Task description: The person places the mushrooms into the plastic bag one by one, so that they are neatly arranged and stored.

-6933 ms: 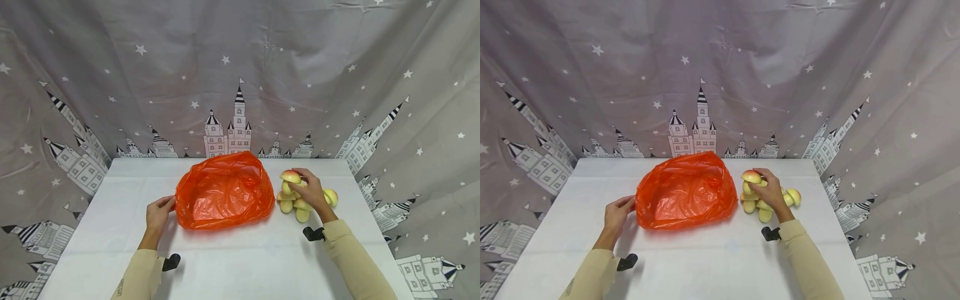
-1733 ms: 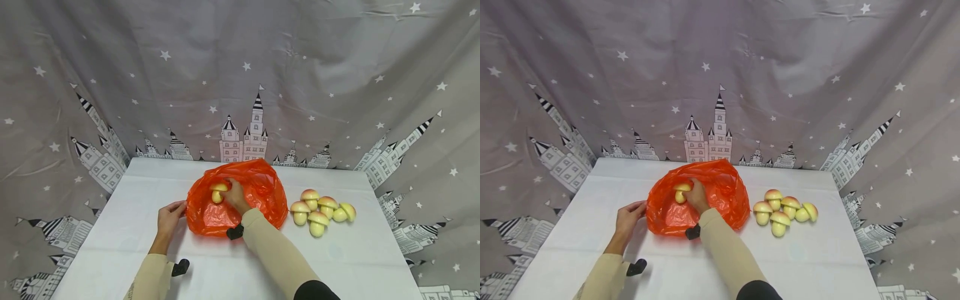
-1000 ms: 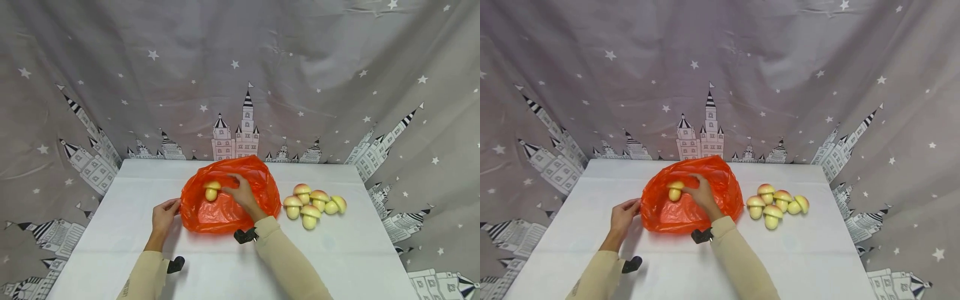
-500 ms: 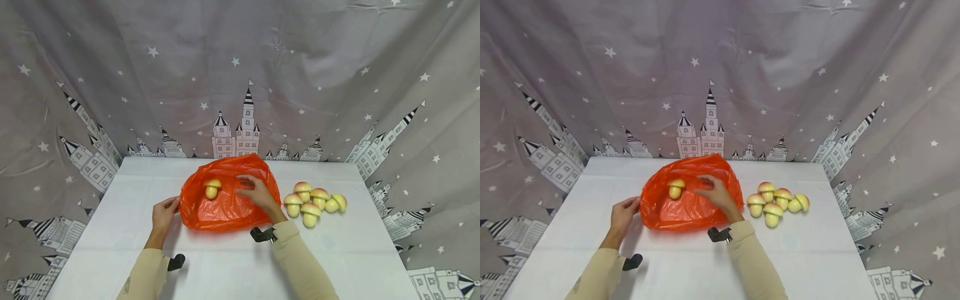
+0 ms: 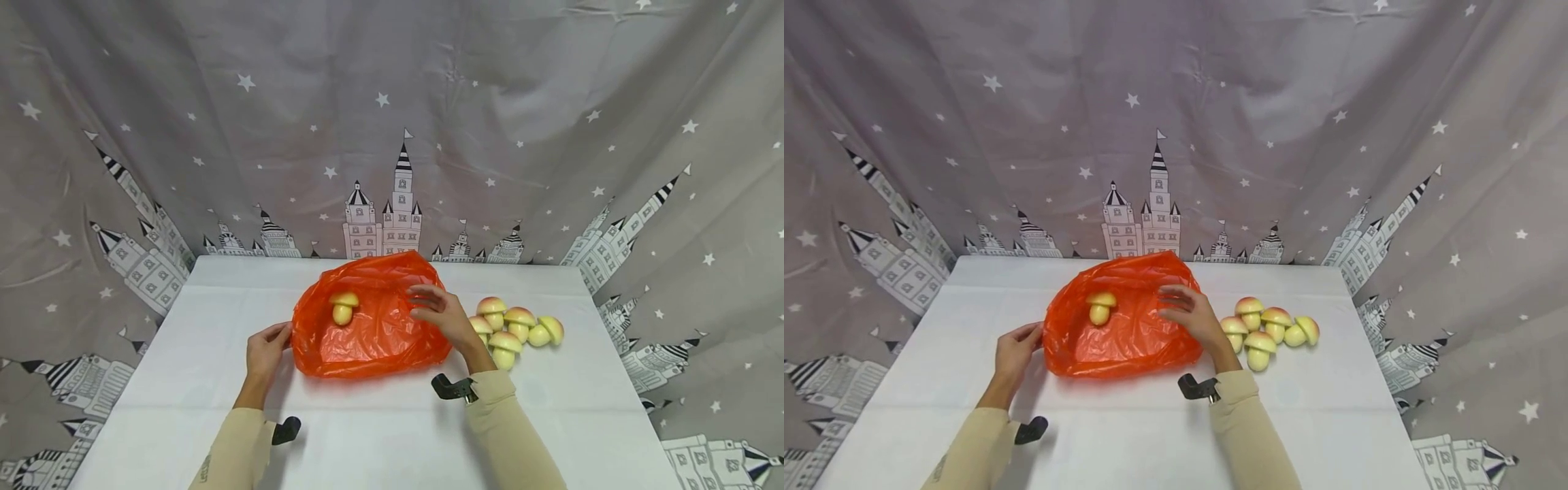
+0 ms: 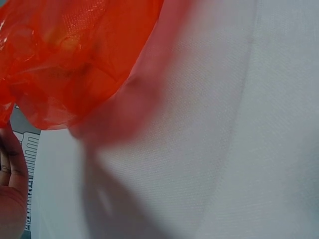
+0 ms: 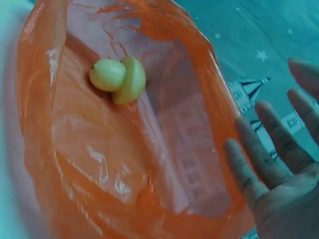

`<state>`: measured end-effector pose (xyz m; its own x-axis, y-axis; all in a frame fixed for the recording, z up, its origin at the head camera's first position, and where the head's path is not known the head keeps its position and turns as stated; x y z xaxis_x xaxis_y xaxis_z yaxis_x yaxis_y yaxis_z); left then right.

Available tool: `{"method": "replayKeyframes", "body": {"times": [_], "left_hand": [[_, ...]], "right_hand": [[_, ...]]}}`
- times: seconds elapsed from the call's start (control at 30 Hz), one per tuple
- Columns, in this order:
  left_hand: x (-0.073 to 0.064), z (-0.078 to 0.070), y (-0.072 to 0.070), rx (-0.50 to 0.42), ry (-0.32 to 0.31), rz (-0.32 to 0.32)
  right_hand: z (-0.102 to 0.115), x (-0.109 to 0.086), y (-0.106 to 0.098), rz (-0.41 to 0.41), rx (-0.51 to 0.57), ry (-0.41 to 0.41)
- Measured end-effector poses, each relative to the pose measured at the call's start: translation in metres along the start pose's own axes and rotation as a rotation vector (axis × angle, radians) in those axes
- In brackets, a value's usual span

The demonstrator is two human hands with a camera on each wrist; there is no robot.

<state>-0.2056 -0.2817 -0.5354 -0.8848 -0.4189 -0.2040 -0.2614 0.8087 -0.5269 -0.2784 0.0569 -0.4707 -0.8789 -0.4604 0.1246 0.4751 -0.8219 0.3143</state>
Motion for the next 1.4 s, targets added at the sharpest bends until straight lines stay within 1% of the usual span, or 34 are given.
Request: {"method": "replayKeyframes", "body": {"times": [0.13, 0.23, 0.37, 0.53, 0.63, 0.77, 0.83, 0.93, 1.07, 1.23, 1.3, 1.4], "left_hand": [[0.000, 0.001, 0.002, 0.005, -0.005, 0.003], [0.000, 0.002, 0.003, 0.007, -0.022, 0.008], [0.000, 0.004, 0.005, 0.016, -0.034, 0.015], [-0.001, 0.006, 0.006, 0.045, -0.045, 0.038], [-0.003, 0.005, 0.006, 0.050, -0.047, 0.038], [-0.002, 0.003, 0.005, 0.031, -0.032, 0.022], [-0.002, 0.001, 0.005, 0.011, -0.024, 0.014], [0.000, 0.000, 0.005, -0.016, -0.017, 0.003], [0.001, 0.001, 0.006, -0.026, -0.019, -0.008], [0.000, 0.001, 0.005, -0.016, -0.015, -0.015], [0.000, 0.001, 0.004, -0.018, -0.010, -0.011], [0.000, 0.003, 0.004, -0.028, -0.014, -0.012]], "right_hand": [[0.008, -0.011, -0.012, -0.024, 0.040, -0.048], [0.013, -0.017, -0.022, -0.062, 0.070, -0.076], [0.018, -0.025, -0.036, -0.101, 0.085, -0.111], [0.017, -0.042, -0.058, -0.142, 0.073, -0.094], [0.016, -0.053, -0.073, -0.171, 0.043, -0.093], [0.016, -0.067, -0.092, -0.229, 0.001, -0.134], [0.017, -0.073, -0.102, -0.282, -0.024, -0.162], [0.019, -0.084, -0.116, -0.385, -0.073, -0.202], [0.018, -0.098, -0.131, -0.494, -0.126, -0.243], [0.012, -0.108, -0.142, -0.563, -0.197, -0.240], [0.008, -0.112, -0.146, -0.591, -0.234, -0.217], [-0.001, -0.115, -0.151, -0.615, -0.262, -0.176]]}}
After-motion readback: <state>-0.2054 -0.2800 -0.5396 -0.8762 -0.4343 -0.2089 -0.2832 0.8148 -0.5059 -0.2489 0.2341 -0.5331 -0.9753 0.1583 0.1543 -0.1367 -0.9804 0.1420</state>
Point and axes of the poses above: each hand's wrist, its own x-axis towards the middle knuckle, its own y-axis out of the palm, z = x × y, the point moved 7 cm from there along x, towards the middle knuckle, and after that the axes turned 14 degrees about x, right-handed, at the moved point
